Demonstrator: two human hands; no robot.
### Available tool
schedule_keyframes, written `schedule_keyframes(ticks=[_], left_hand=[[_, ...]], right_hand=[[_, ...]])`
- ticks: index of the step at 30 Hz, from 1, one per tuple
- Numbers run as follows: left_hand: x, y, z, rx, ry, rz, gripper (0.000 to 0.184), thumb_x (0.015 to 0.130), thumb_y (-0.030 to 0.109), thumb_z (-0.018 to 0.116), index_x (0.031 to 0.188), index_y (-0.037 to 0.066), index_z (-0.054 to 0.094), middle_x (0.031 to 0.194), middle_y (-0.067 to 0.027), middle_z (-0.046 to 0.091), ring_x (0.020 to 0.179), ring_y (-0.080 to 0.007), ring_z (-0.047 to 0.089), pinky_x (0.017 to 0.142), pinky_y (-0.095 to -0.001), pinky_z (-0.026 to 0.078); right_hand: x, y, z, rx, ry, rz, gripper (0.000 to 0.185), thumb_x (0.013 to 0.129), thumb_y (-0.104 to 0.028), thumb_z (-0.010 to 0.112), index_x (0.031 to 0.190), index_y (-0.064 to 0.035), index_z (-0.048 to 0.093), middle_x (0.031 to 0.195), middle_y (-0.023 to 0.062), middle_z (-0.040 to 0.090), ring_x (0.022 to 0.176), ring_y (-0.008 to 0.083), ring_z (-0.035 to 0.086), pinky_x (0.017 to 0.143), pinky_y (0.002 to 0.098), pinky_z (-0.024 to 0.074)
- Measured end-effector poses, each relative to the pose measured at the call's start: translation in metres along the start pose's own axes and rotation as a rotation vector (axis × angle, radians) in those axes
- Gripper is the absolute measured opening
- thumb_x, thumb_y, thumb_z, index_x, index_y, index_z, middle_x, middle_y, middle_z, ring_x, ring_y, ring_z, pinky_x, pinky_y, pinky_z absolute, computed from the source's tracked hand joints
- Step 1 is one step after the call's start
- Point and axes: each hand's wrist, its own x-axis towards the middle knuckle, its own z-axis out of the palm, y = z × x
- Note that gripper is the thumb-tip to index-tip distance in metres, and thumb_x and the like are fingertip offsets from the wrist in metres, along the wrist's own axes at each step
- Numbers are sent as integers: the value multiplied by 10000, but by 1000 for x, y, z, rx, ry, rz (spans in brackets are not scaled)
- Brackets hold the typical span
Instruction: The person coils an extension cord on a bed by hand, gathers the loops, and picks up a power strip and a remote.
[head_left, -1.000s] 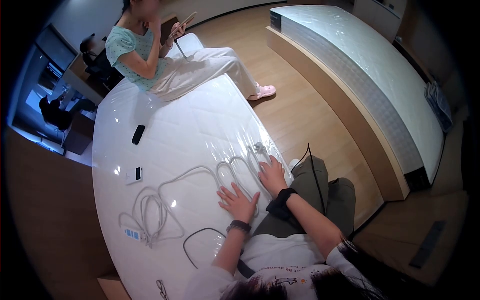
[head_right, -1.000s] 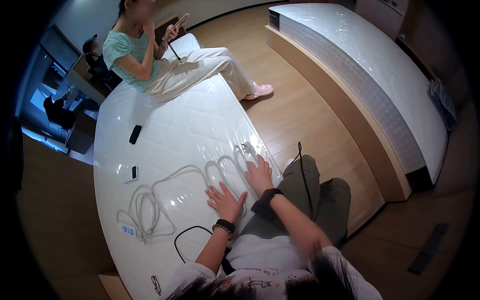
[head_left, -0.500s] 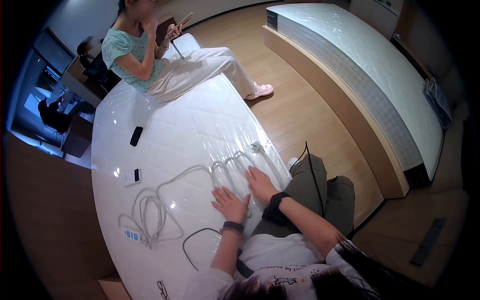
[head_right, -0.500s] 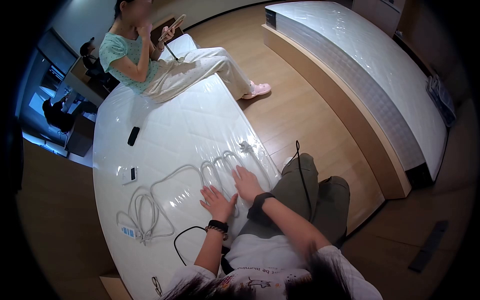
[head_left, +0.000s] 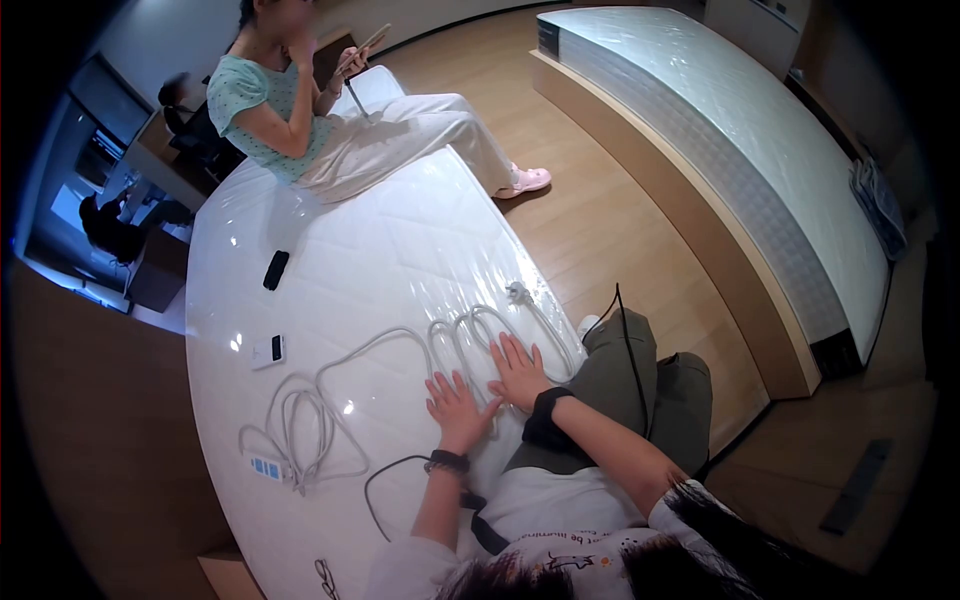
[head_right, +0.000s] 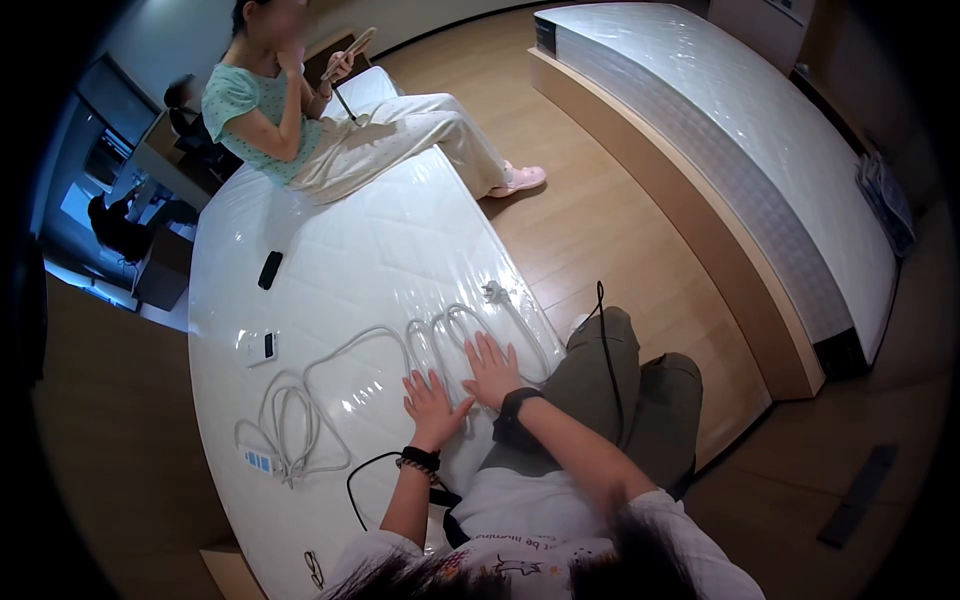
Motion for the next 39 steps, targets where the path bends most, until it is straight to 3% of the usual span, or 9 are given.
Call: schedule_keyframes(ticks=[4,9,15,19,22,25,28,31,39], left_hand=[[-2,-26,5,-197,143,139,906,765,515,563,1323,-90,187,1357,-352,114,1287,-464,62,1011,-553,121],[-6,-30,15,-115,153,156,898,755,523,561,1305,-100,221,1398,-276,115,1298,-451,48,1022,-545,89],[-8,-16,21,76,175,128,859,739,472,585,1310,-74,245,1408,-256,118,1293,-471,27,1006,-579,82],[-8,-5,19,106,186,77,872,711,432,620,1315,-69,240,1405,-267,112,1287,-480,27,1008,-577,87],[-10,-1,12,60,190,56,839,728,417,612,1341,-12,233,1422,-220,124,1302,-439,58,992,-598,101],[-9,5,4,162,114,101,701,796,361,550,1371,111,236,1445,-119,143,1317,-373,101,965,-628,119],[-9,1,15,203,175,170,566,855,267,477,1371,216,251,1452,-29,158,1322,-321,134,940,-649,132],[-8,-2,15,139,161,138,534,871,206,443,1370,231,253,1452,-16,163,1318,-324,145,941,-647,131],[-6,-5,17,65,165,125,525,875,224,448,1367,204,263,1451,-79,155,1328,-307,138,955,-636,115]], right_hand=[[2,-4,0,-5,16,30,711,814,-397,514,1363,-59,214,1426,153,157,1327,275,127,997,588,140],[6,-9,9,32,151,43,696,816,-381,520,1363,-71,222,1399,199,187,1301,319,185,984,593,165],[-1,-31,-4,9,112,-16,618,797,-317,553,1350,-223,292,1390,247,138,1255,432,201,959,624,173],[-1,-29,5,-47,118,-22,610,753,-235,571,1321,-256,350,1402,223,123,1264,422,188,958,630,164],[-1,-26,7,-56,145,-25,618,726,-178,571,1307,-249,373,1403,214,131,1268,417,181,964,625,160],[-2,-27,6,10,146,-17,605,720,-144,560,1294,-233,390,1401,210,144,1268,414,184,966,623,155],[1,-22,18,33,193,-8,575,726,-123,545,1277,-217,410,1391,212,170,1269,402,191,971,618,152],[3,-19,24,16,208,8,547,738,-125,533,1266,-210,422,1383,213,194,1271,391,196,974,614,149],[1,-21,25,5,209,1,586,748,-159,573,1295,-236,378,1389,234,153,1284,395,168,985,608,129]])
